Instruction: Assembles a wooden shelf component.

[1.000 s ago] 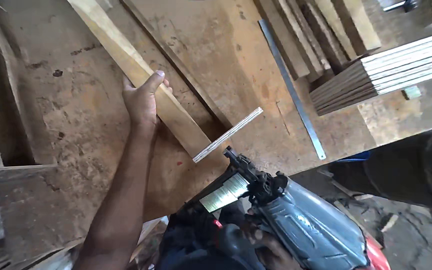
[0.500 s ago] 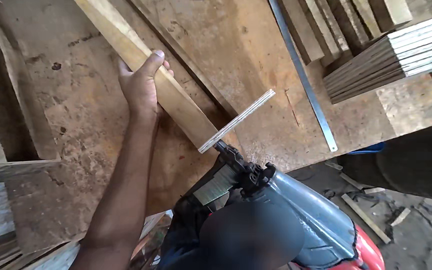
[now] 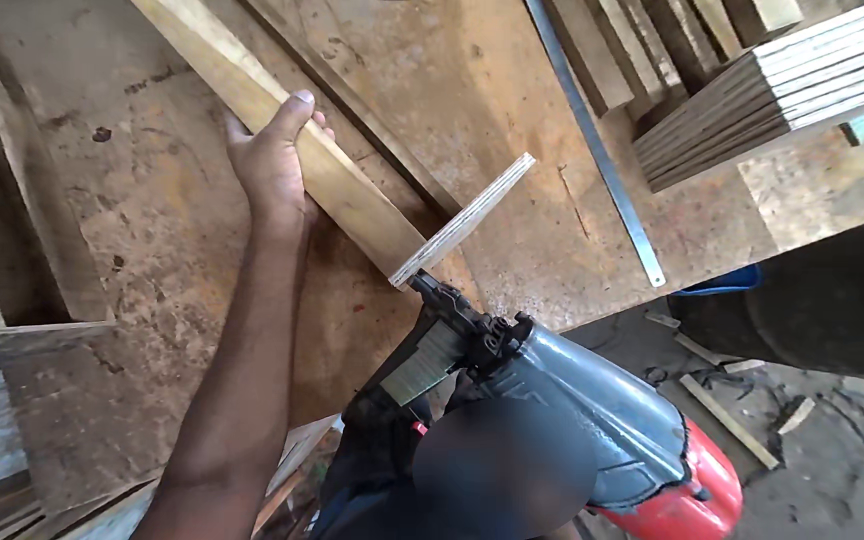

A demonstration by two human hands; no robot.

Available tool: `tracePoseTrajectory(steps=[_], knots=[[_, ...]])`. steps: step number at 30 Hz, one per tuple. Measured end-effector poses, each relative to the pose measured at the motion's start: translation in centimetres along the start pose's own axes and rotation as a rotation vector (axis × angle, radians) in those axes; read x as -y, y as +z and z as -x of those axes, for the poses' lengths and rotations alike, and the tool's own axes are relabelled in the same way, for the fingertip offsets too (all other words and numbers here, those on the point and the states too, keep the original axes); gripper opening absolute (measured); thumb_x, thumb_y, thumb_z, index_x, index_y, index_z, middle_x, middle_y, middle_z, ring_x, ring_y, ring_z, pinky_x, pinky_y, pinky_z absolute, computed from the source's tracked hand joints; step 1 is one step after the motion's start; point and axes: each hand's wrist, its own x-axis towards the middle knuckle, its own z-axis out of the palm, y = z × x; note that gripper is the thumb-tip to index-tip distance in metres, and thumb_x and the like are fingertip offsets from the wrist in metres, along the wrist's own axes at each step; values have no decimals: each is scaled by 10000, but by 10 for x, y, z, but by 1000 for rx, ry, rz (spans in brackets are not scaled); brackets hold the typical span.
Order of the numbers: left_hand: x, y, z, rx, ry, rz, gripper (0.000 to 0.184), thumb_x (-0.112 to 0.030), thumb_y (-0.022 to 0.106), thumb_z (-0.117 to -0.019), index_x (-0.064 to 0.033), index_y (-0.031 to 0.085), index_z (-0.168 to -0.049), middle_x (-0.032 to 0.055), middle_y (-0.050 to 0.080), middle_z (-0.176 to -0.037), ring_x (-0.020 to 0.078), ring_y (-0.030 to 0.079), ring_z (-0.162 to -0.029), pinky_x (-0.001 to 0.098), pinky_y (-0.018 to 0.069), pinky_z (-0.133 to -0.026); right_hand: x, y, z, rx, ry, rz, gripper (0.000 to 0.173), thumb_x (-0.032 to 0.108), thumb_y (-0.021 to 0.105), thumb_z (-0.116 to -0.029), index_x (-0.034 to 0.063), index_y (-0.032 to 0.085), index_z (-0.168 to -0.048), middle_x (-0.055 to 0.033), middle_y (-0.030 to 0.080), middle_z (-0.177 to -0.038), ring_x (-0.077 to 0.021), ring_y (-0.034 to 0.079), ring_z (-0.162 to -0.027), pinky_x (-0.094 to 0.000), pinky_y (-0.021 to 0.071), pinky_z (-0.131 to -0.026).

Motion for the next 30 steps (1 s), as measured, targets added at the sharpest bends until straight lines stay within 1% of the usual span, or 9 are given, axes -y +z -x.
tracePoseTrajectory(steps=[3,6,15,19,21,23,26,28,30], knots=[[1,3,0,-10,12,11,653,-31,782,-875,16,371,-1381,203,675,-913,326,736,-771,457,668,-707,-2,1,-6,-5,-10,-18,141,238,628,-970,147,729,-1005,62,680,-816,-46,636,-763,-274,542,-783],[0,3,-2,-24,8,-7,660,-34,786,-872,11,369,-1382,200,682,-908,319,738,-773,448,666,-709,3,-5,-5,-7,14,-43,220,210,641,-951,123,696,-1145,59,679,-810,-50,640,-745,-283,553,-782],[6,2,-5,-16,31,22,668,-31,783,-873,13,371,-1396,211,673,-950,330,736,-804,470,666,-735,-3,-4,-3,30,6,4,135,224,614,-984,144,716,-1021,67,667,-825,-37,621,-772,-266,530,-775],[4,3,-8,-17,20,4,667,-44,789,-871,11,375,-1391,202,679,-949,322,739,-813,458,667,-745,0,-7,-10,26,50,1,250,238,656,-955,95,667,-1160,62,656,-810,-36,617,-735,-271,544,-762],[3,1,-11,-3,19,3,663,-51,786,-878,10,376,-1396,200,683,-954,323,739,-816,452,665,-751,8,-20,-6,54,64,70,221,266,650,-971,115,688,-1129,62,671,-828,-36,622,-749,-270,544,-765],[2,-3,-12,53,4,-3,602,-108,748,-931,12,385,-1396,199,692,-1001,330,738,-863,466,655,-795,21,-31,-2,52,57,172,159,304,654,-989,178,737,-1037,84,699,-853,-20,636,-782,-253,547,-781],[-1,-14,-10,117,-2,-50,540,-290,624,-1035,-21,416,-1455,176,696,-1191,321,721,-1044,497,624,-908,56,-37,-2,23,32,297,146,300,661,-984,187,736,-1038,77,697,-855,-34,640,-782,-270,554,-784],[-8,-20,12,100,-38,-165,579,-420,540,-1062,-113,403,-1533,110,656,-1318,251,691,-1140,462,611,-944,87,-40,-6,-35,12,383,148,300,674,-968,181,736,-1031,64,696,-835,-57,647,-753,-291,568,-763],[-19,-21,53,50,-122,-343,569,-500,492,-1061,-161,457,-1517,79,649,-1328,208,681,-1133,442,603,-927,118,-49,-16,-108,-20,485,119,278,698,-946,174,746,-978,47,702,-823,-79,656,-743,-312,575,-748]])
